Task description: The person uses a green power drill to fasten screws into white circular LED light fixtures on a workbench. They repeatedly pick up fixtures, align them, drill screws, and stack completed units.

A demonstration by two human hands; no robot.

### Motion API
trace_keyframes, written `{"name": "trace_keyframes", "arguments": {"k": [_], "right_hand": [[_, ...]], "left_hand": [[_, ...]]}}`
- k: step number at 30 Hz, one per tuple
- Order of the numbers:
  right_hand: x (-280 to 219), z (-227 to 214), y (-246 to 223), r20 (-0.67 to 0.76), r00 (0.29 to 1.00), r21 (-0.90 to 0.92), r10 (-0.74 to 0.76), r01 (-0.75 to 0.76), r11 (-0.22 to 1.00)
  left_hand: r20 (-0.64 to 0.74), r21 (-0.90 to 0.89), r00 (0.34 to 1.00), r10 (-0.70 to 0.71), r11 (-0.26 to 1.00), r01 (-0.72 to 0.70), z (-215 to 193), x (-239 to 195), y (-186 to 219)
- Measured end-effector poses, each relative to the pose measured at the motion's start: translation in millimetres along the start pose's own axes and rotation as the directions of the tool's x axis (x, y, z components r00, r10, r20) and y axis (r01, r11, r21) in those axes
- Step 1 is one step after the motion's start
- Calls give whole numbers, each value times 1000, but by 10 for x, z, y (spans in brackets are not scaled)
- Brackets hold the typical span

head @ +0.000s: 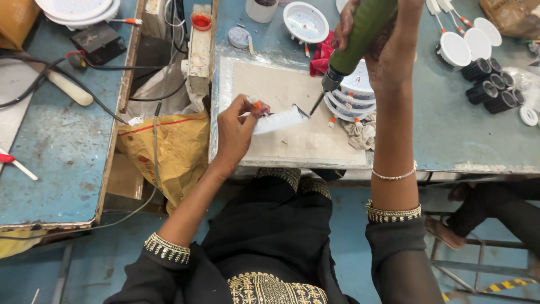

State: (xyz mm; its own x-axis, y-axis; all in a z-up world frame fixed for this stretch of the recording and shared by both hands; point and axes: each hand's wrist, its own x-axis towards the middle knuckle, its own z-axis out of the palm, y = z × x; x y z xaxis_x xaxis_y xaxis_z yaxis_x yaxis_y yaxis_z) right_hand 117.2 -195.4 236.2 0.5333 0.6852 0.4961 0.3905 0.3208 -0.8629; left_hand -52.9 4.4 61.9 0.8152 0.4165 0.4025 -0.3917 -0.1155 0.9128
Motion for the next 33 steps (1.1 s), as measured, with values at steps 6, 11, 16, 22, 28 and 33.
{"name": "trace_keyframes", "arguments": {"k": [6, 11, 16, 22, 28, 33], "right_hand": [[-19, 65, -118, -64, 998, 1, 13, -13, 1000], [-66, 53, -181, -87, 996, -44, 12, -16, 999], [-90, 4, -237, -85, 995, -44, 42, -46, 998], [-90, -10, -268, -37, 999, -44, 40, -41, 998], [-21, 156, -373, 36, 999, -74, -24, 26, 997], [-111, 206, -336, 49, 997, -289, -61, 72, 955]], "left_hand": [[65, -307, 983, -173, 934, 184, -130, 330, -161], [151, -601, 902, -405, 686, 409, -227, 340, -289], [279, -692, 844, -459, 513, 508, -247, 236, -243], [387, -696, 803, -453, 428, 577, -147, 79, -104], [414, -712, 799, -436, 391, 583, -84, -27, 67], [246, -568, 859, -448, 651, 503, -33, -51, 357]]}}
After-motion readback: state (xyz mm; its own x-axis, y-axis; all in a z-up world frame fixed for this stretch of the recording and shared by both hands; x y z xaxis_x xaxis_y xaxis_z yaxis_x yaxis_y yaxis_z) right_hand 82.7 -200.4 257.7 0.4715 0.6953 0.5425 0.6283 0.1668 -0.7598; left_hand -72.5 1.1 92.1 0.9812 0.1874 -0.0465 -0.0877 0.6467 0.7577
